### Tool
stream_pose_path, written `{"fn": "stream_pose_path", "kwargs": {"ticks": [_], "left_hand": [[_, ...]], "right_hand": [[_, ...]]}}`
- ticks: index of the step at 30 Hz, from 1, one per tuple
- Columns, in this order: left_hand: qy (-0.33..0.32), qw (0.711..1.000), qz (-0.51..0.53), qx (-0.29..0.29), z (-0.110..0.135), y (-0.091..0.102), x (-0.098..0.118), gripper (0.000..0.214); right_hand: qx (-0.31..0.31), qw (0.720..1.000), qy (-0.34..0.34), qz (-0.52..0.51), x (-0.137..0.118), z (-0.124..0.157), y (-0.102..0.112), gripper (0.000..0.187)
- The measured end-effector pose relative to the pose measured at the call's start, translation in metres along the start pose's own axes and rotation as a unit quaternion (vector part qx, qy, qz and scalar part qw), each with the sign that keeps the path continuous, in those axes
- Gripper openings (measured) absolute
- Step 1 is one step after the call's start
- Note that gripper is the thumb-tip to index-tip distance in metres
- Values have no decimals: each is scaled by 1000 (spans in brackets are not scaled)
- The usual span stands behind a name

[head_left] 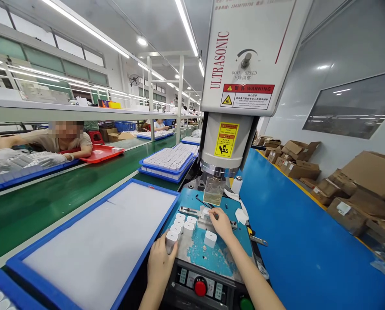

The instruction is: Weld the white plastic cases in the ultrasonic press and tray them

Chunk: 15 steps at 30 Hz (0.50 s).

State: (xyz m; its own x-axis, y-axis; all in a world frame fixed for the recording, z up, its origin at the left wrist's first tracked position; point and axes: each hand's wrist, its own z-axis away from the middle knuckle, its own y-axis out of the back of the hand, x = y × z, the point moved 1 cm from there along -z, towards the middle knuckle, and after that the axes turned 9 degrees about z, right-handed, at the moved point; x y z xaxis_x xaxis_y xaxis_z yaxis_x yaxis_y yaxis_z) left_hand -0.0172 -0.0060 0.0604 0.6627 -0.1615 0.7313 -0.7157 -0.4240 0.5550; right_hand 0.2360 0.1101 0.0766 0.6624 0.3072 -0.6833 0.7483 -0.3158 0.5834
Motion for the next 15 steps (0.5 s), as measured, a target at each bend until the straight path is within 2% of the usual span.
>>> {"fn": "stream_pose_path", "kwargs": {"ticks": [4, 7, 9, 11, 13, 15], "left_hand": [[-3, 1000, 0, 14, 5, -2, -4, 42], [-23, 999, 5, 34, 12, -2, -13, 39], [-48, 997, 18, 49, 18, -2, -21, 33], [-92, 993, 37, 59, 20, -3, -32, 21], [-151, 984, 54, 71, 19, -6, -42, 9], [-203, 973, 60, 95, 15, -12, -52, 5]], "right_hand": [[6, 999, -31, -11, -2, -1, 5, 24], [27, 998, -57, -25, -4, 18, 18, 30], [62, 996, -64, -24, -3, 47, 31, 32], [121, 992, -42, 7, 2, 88, 41, 30], [160, 985, -13, 64, 11, 131, 44, 27], [174, 976, 31, 125, 21, 167, 39, 24]]}}
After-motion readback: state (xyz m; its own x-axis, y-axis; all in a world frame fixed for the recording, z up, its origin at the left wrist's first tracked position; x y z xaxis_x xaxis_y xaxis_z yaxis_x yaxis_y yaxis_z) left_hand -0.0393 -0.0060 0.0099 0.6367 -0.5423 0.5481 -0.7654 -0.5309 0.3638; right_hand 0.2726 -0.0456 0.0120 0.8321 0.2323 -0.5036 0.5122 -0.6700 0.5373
